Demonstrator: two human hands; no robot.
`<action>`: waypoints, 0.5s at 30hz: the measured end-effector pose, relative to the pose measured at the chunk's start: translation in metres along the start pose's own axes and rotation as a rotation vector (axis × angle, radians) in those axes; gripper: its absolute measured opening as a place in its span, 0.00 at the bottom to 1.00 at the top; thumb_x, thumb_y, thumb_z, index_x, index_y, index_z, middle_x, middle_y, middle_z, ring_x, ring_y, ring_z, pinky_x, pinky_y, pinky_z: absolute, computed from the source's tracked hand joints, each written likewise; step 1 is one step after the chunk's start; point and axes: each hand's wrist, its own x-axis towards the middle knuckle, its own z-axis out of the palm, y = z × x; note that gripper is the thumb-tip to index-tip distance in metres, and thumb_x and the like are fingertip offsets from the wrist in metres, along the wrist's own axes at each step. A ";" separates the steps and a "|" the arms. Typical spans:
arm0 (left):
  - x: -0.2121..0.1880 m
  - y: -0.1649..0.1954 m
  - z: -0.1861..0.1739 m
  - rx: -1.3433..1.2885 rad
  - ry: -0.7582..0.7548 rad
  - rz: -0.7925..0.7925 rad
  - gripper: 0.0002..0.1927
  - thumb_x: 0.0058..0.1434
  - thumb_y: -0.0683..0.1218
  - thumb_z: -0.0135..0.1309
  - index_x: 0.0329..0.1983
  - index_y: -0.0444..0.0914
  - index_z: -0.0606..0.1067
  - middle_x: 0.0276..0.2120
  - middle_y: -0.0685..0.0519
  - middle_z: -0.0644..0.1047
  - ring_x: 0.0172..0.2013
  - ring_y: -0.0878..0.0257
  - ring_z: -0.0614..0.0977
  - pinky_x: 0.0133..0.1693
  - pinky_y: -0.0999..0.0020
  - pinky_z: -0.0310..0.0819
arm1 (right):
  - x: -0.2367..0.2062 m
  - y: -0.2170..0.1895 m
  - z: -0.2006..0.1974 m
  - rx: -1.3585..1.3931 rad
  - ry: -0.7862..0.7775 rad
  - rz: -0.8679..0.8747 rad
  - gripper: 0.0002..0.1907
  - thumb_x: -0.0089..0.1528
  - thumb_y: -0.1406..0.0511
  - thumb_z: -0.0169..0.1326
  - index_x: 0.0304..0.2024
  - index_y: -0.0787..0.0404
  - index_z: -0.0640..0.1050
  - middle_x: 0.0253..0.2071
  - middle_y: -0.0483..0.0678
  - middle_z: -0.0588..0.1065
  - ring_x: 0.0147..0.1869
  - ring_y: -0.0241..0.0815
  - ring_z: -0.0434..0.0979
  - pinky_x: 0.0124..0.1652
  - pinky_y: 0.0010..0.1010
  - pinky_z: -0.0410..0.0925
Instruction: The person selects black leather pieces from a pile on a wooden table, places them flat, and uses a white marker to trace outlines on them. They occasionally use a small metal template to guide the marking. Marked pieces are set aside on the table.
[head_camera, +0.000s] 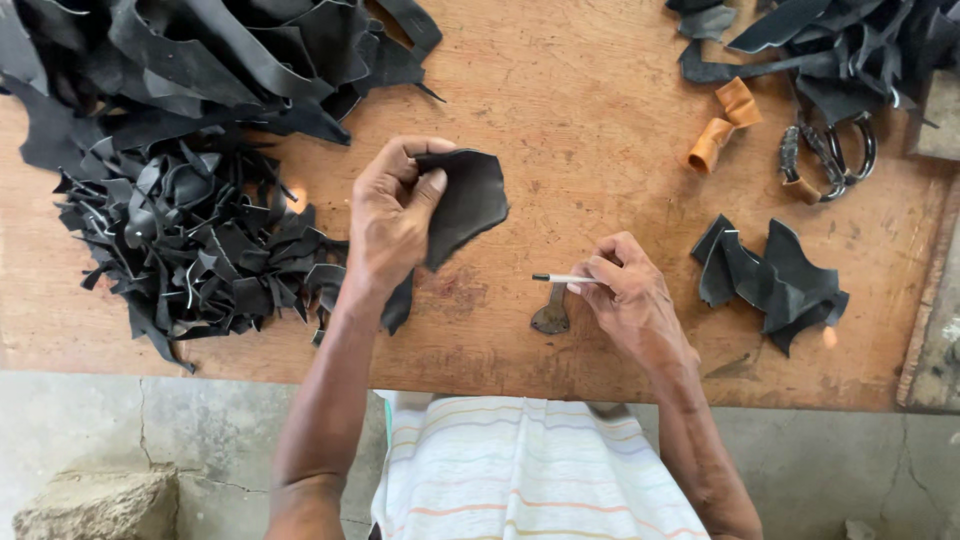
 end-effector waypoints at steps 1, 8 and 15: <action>-0.001 -0.008 0.003 -0.122 -0.005 -0.061 0.16 0.66 0.30 0.51 0.55 0.37 0.73 0.45 0.53 0.80 0.47 0.69 0.82 0.52 0.72 0.81 | 0.000 -0.001 0.001 0.009 -0.003 0.004 0.13 0.56 0.72 0.65 0.43 0.56 0.83 0.41 0.49 0.70 0.41 0.45 0.76 0.39 0.35 0.70; -0.006 -0.044 0.017 0.013 0.069 -0.053 0.08 0.66 0.31 0.55 0.46 0.33 0.77 0.47 0.47 0.83 0.49 0.64 0.85 0.54 0.70 0.83 | -0.005 -0.014 0.004 0.063 -0.150 -0.005 0.13 0.55 0.71 0.64 0.43 0.58 0.83 0.38 0.49 0.71 0.42 0.46 0.75 0.38 0.35 0.70; -0.015 -0.013 0.010 0.839 0.008 0.192 0.22 0.54 0.33 0.62 0.53 0.30 0.75 0.41 0.42 0.80 0.42 0.46 0.81 0.45 0.57 0.75 | -0.010 -0.009 0.007 0.028 -0.078 0.007 0.09 0.57 0.73 0.63 0.37 0.64 0.77 0.37 0.49 0.74 0.42 0.47 0.77 0.39 0.36 0.70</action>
